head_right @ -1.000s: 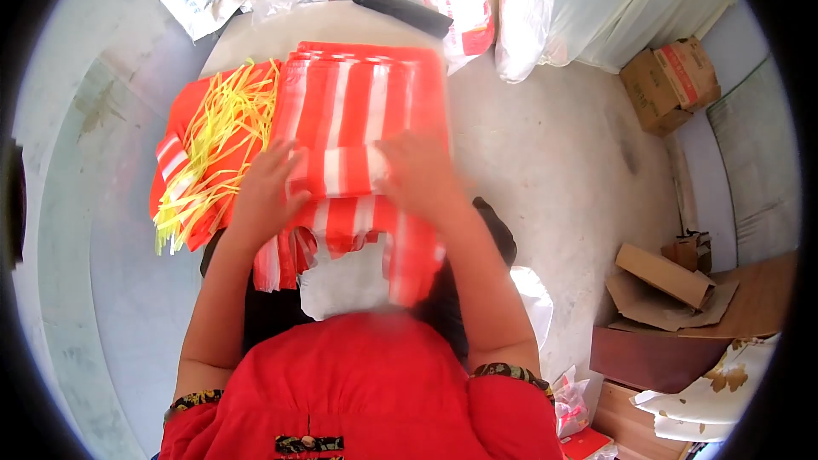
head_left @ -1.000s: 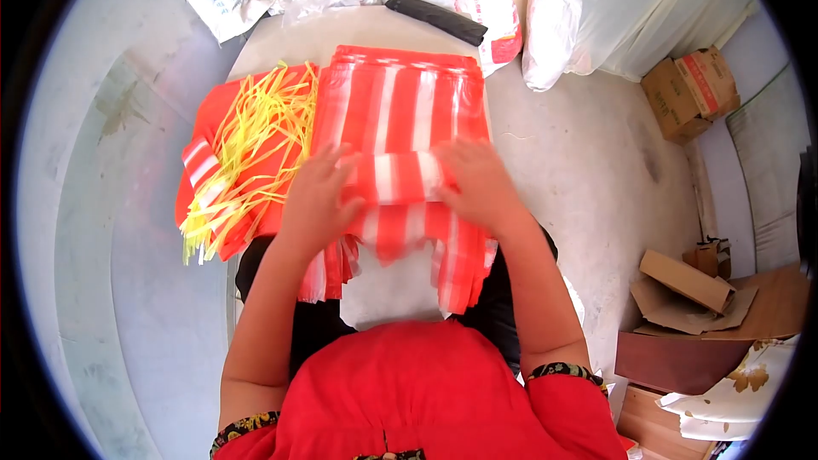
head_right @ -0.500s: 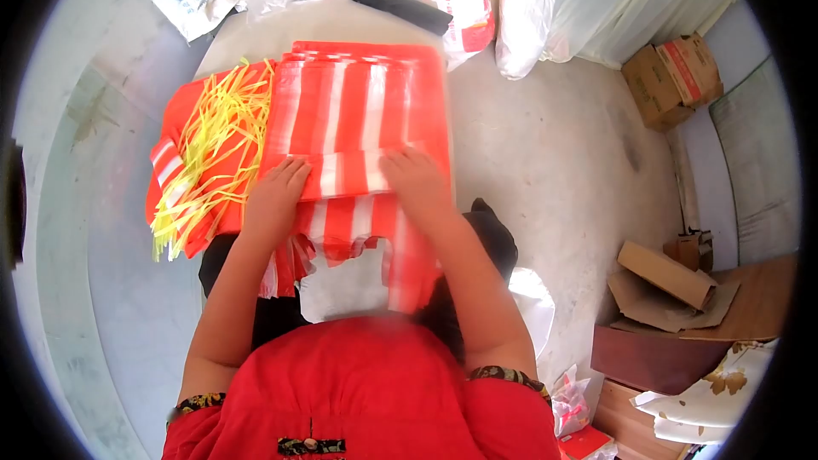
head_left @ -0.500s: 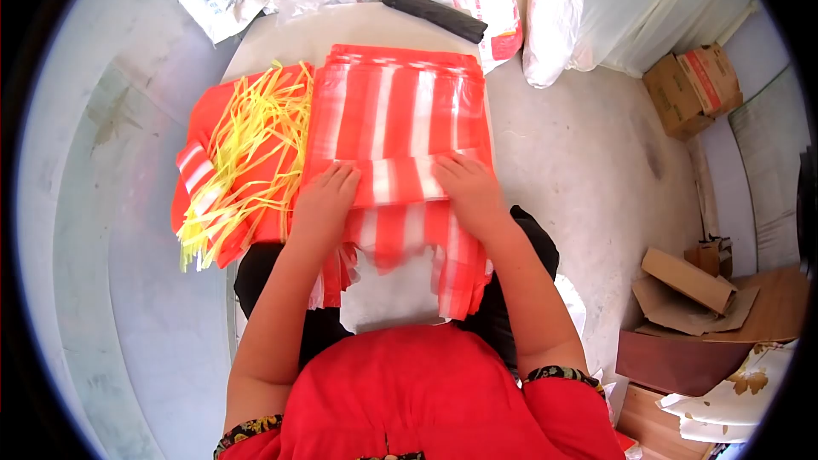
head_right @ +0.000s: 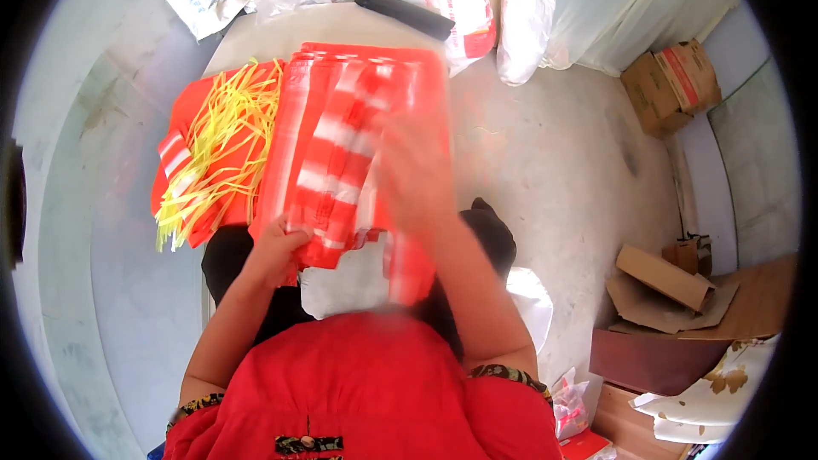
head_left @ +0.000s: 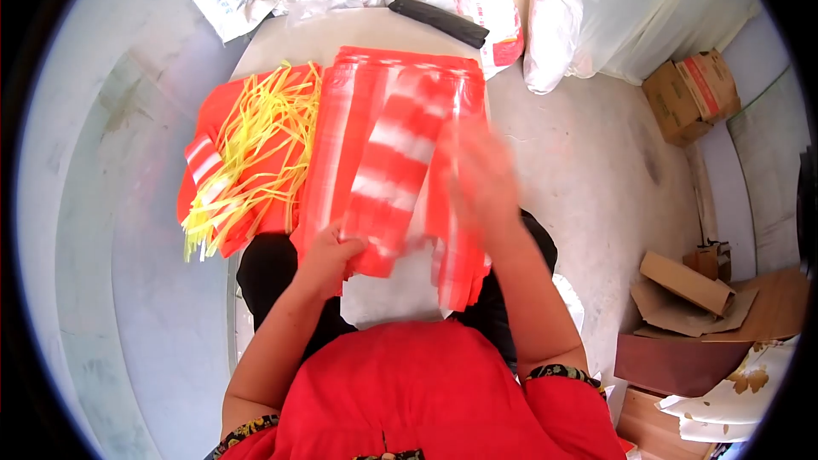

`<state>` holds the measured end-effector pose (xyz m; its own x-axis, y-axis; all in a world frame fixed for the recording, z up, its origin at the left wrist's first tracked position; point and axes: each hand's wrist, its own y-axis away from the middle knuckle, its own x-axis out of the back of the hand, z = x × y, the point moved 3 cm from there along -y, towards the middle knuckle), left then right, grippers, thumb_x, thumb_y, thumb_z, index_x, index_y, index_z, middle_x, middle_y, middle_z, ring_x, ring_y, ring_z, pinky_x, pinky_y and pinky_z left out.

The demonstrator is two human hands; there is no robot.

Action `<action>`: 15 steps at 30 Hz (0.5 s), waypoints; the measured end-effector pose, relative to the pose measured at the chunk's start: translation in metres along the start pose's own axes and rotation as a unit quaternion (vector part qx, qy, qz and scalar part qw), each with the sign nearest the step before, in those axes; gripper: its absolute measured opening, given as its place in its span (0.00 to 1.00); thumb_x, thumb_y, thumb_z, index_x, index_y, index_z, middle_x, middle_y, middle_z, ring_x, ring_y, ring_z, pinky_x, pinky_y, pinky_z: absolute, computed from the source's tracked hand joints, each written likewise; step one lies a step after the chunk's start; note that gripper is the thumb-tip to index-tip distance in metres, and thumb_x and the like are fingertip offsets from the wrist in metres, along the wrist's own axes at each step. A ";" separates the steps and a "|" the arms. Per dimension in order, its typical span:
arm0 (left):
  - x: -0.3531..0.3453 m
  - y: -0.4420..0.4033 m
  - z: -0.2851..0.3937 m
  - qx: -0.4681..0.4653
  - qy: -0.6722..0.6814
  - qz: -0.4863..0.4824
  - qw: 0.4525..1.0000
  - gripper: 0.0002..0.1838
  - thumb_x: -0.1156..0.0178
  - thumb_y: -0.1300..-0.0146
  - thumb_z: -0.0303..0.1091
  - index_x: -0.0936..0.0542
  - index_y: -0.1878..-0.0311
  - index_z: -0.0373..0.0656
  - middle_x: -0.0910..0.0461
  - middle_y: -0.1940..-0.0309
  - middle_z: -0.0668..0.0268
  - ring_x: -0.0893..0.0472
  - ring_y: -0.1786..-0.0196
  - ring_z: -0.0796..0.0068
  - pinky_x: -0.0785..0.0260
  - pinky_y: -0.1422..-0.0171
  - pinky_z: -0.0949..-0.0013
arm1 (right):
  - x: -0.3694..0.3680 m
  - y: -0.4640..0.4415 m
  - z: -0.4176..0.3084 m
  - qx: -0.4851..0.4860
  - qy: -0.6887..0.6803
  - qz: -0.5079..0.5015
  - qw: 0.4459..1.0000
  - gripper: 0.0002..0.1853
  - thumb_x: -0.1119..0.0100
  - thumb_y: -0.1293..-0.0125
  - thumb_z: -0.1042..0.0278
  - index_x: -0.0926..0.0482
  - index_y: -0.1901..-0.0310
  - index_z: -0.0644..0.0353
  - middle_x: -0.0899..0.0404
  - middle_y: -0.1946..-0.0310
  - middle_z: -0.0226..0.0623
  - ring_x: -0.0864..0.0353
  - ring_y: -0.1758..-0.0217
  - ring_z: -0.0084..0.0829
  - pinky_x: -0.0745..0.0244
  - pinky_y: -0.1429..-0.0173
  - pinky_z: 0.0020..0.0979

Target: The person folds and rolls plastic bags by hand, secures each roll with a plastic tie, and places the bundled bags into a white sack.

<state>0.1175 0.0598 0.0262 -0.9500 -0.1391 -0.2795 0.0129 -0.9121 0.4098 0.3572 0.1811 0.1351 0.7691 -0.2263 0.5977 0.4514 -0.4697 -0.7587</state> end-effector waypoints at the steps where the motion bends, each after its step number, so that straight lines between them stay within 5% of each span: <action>1: -0.001 0.002 -0.018 0.029 0.046 0.014 0.998 0.20 0.38 0.28 0.29 0.23 0.34 0.43 0.14 0.57 0.68 0.13 0.57 0.77 0.19 0.55 0.69 | -0.022 0.018 -0.009 0.004 -0.065 -0.062 0.996 0.22 0.34 0.31 0.68 0.18 0.37 0.60 0.25 0.28 0.46 0.31 0.21 0.51 0.36 0.19 0.53; 5: -0.015 0.018 -0.041 0.104 0.125 -0.023 0.986 0.23 0.41 0.26 0.25 0.27 0.29 0.42 0.15 0.44 0.62 0.12 0.47 0.73 0.16 0.46 0.66 | -0.078 0.065 -0.058 0.016 -0.113 -0.335 0.935 0.29 0.36 0.27 0.57 0.23 0.30 0.61 0.33 0.20 0.44 0.41 0.14 0.48 0.43 0.14 0.53; 8: -0.009 0.016 -0.052 0.082 0.145 -0.048 0.985 0.24 0.40 0.25 0.24 0.28 0.28 0.40 0.17 0.39 0.60 0.13 0.41 0.66 0.16 0.38 0.60 | -0.100 0.086 -0.052 0.014 -0.107 -0.372 0.922 0.32 0.36 0.29 0.58 0.27 0.27 0.62 0.37 0.18 0.46 0.44 0.13 0.48 0.50 0.12 0.51; 15: -0.014 0.023 -0.050 0.100 0.116 -0.010 0.988 0.27 0.40 0.25 0.24 0.32 0.25 0.38 0.19 0.37 0.61 0.14 0.41 0.67 0.17 0.38 0.60 | -0.121 0.053 -0.010 0.001 -0.004 -0.380 0.925 0.34 0.43 0.23 0.49 0.30 0.22 0.59 0.41 0.15 0.42 0.50 0.11 0.47 0.54 0.12 0.57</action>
<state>0.1463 0.0217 -0.0037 -0.8525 -0.2267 -0.4709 -0.0896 -0.8243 0.5590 0.2836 0.1750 0.0256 0.2321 0.1759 0.9566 0.8643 -0.4885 -0.1199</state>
